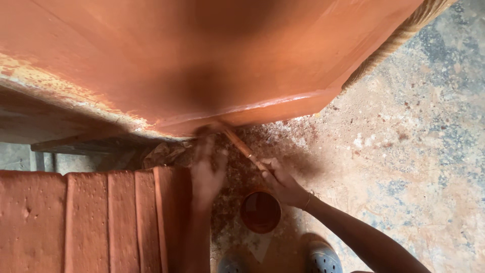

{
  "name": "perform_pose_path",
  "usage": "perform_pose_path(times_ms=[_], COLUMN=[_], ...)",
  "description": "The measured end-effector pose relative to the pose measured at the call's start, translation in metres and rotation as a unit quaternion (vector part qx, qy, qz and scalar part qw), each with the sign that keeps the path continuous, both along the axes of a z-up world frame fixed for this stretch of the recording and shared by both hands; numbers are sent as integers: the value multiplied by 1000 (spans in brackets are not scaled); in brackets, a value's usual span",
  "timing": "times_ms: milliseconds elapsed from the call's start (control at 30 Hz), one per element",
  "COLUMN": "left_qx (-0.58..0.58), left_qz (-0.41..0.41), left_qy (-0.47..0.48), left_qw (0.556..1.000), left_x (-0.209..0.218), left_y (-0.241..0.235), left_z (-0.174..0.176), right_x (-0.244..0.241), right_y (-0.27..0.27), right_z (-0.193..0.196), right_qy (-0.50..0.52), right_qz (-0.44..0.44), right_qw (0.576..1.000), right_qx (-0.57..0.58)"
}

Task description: The person paints the lower edge of a wall with orange paint using a brush. They repeatedly dip the brush into a small container on the floor and apply paint along the baseboard area, occasionally using a finger to smooth the edge.

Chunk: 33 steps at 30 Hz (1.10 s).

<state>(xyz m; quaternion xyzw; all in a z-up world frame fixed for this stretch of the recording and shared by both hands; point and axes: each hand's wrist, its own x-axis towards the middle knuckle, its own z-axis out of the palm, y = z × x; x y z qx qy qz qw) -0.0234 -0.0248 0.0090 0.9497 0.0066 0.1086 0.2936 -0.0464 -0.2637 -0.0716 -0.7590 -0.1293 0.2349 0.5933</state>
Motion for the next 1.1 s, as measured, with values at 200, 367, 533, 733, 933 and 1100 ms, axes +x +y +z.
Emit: perform_pose_path(times_ms=[200,367,533,733,933,1100], left_qx=[-363,-431,-478,-310,-280,-281], left_qz=[-40,-5,-79,-72,-156,-96], left_qy=[245,232,209,275,36,66], left_qw=[898,872,849,907,947,953], left_x=[-44,-56,-62,-49,-12,9], left_y=[-68,-110,-116,-99,-115,-83], left_z=[-25,-54,-69,-45,-52,-68], right_x=[-13,-22,-10,65,118,114], right_y=[8,-3,-46,-103,-145,-151], right_z=[20,19,34,43,1,-28], right_qy=[-48,56,145,-90,-196,-274], right_qz=[15,6,155,310,255,273], right_qw=[992,994,966,838,731,748], right_qx=[112,97,-151,-440,-602,-539])
